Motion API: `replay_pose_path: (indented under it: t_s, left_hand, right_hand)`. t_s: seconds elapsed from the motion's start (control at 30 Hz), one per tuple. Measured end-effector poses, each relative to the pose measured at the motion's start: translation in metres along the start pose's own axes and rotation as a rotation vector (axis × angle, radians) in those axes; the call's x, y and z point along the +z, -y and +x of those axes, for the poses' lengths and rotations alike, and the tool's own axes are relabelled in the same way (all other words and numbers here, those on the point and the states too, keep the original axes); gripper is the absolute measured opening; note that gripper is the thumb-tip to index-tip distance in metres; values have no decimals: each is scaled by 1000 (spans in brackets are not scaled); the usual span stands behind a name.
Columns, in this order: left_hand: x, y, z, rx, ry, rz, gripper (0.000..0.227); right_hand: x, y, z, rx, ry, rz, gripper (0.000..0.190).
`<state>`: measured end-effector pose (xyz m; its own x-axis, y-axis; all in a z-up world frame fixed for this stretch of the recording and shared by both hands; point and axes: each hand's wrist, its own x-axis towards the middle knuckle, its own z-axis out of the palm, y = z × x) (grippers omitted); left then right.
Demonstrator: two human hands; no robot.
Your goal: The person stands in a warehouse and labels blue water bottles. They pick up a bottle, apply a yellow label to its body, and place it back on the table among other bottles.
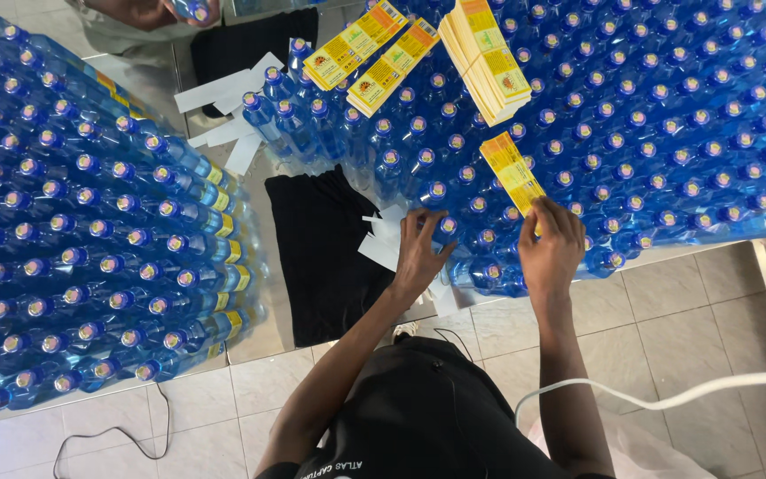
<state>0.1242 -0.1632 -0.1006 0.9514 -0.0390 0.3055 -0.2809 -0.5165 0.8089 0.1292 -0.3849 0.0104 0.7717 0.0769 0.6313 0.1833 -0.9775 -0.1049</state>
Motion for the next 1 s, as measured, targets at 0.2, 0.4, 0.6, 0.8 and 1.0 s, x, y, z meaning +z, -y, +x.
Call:
replay_pose_path:
  t_s: [0.2,0.4,0.6,0.8,1.0]
  left_hand:
    - [-40,8,-22,-17,-259,-315,61]
    - [-144,17,-25,-315,-756,-767,68]
    - [-177,75,-46,-898,-494,-444,68]
    - [-115,152,-90,-955,-393,-260,74]
    - [-98,193,-117,-677,-281,-527,42]
  right_hand:
    - [-44,22,16,-38,-275,291,20]
    - [-49,85,-24,62,-169,609,26]
    - [-26,170,-52,841,530,1146,21]
    - [5,206,-79,1051,716,1378,39]
    - [32,214,-107,1000,746,1262,40]
